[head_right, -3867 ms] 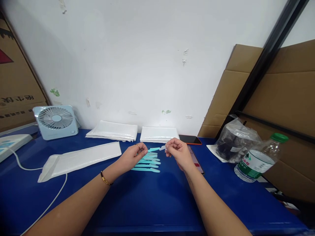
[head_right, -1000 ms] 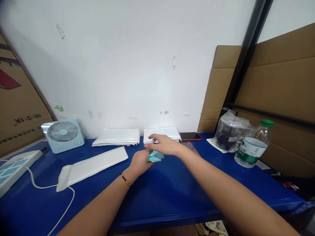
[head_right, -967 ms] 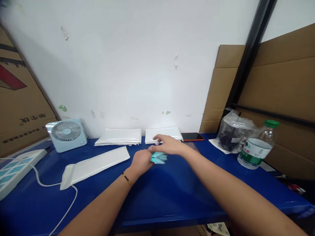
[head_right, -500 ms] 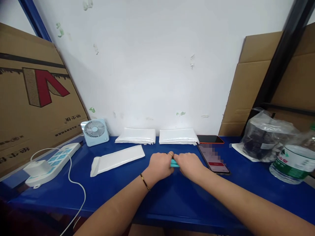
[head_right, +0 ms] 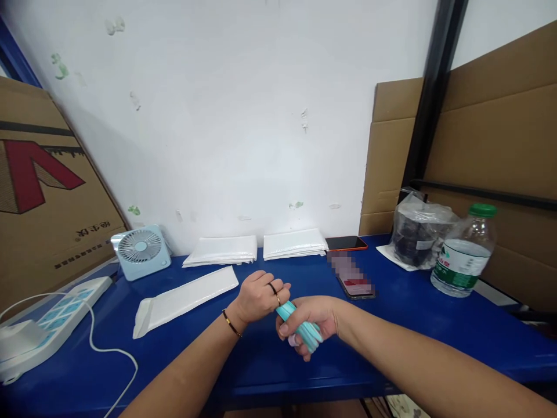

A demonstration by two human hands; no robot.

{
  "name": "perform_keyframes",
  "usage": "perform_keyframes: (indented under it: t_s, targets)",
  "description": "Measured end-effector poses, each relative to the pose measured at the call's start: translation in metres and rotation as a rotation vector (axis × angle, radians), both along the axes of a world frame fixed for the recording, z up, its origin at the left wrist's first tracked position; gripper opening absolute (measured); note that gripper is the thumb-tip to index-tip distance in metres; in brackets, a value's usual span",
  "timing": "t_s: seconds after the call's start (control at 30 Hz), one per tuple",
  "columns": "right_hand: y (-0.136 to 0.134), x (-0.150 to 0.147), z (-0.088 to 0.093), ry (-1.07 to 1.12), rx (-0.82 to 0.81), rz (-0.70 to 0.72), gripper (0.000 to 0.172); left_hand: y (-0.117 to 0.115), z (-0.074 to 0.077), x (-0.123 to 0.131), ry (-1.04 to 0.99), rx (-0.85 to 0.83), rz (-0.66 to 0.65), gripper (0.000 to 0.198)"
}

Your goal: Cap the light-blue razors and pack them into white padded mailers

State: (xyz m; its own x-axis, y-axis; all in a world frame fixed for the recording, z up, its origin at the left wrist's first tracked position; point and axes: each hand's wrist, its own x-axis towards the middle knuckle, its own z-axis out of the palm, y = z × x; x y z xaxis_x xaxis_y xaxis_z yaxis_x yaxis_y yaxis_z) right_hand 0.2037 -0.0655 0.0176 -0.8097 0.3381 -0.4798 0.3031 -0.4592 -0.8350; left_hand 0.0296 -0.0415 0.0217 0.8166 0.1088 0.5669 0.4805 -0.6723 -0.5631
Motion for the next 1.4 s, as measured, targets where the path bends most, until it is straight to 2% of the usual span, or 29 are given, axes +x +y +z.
perform_keyframes:
  t_s: [0.07,0.17,0.2,0.3,0.37,0.43,0.53,0.7,0.8,0.87,0.93,1.03,1.1,1.17,1.23,1.3,1.4]
  targets:
    - [-0.005,-0.001,-0.003,-0.087,0.175,-0.077,0.025,-0.001,0.002,0.001,0.032,-0.036,0.003,0.013]
    - [-0.005,0.003,-0.001,-0.386,0.638,-0.247,0.024,-0.003,0.007,0.001,0.014,-0.241,0.155,0.013]
    - [-0.004,0.006,0.002,-0.509,0.802,-0.289,0.023,-0.003,0.008,-0.002,-0.043,-0.325,0.246,0.02]
    - [-0.001,0.017,0.009,-0.812,1.18,-0.33,0.023,0.004,0.006,-0.023,-0.275,-0.576,0.632,0.071]
    - [-0.001,0.023,0.013,-0.911,1.303,-0.303,0.025,0.012,0.003,-0.044,-0.344,-0.796,0.937,0.086]
    - [-0.002,0.028,0.015,-0.947,1.331,-0.284,0.027,0.016,0.001,-0.064,-0.355,-1.012,1.048,0.084]
    - [-0.003,0.034,0.016,-0.923,1.355,-0.323,0.029,0.005,0.001,-0.08,-0.328,-1.198,0.925,0.079]
    - [0.0,0.05,0.023,-0.836,1.313,-0.423,0.03,-0.052,-0.005,-0.077,-0.461,-1.236,0.628,0.074]
    - [0.001,0.06,0.027,-0.822,1.266,-0.461,0.03,-0.081,-0.014,-0.08,-0.569,-1.275,0.517,0.065]
    - [0.002,0.064,0.028,-0.829,1.268,-0.471,0.03,-0.088,-0.018,-0.088,-0.57,-1.315,0.515,0.054]
    - [0.003,0.065,0.027,-0.852,1.3,-0.464,0.03,-0.087,-0.018,-0.096,-0.56,-1.289,0.619,0.048]
    - [0.003,0.062,0.025,-0.901,1.372,-0.426,0.027,-0.078,-0.015,-0.097,-0.544,-1.118,0.759,0.053]
    - [0.003,0.058,0.022,-0.951,1.423,-0.382,0.026,-0.071,-0.014,-0.086,-0.468,-1.061,0.771,0.067]
    - [0.003,0.054,0.021,-1.027,1.48,-0.333,0.025,-0.066,-0.015,-0.07,-0.359,-1.08,0.816,0.096]
    - [0.003,0.051,0.02,-1.11,1.543,-0.284,0.022,-0.061,-0.016,-0.054,-0.294,-1.094,0.871,0.108]
    - [0.004,0.051,0.021,-1.17,1.606,-0.221,0.018,-0.055,-0.014,-0.045,-0.264,-1.081,0.862,0.102]
    - [0.006,0.053,0.023,-1.214,1.711,-0.115,0.014,-0.046,-0.007,-0.045,-0.232,-1.096,0.766,0.098]
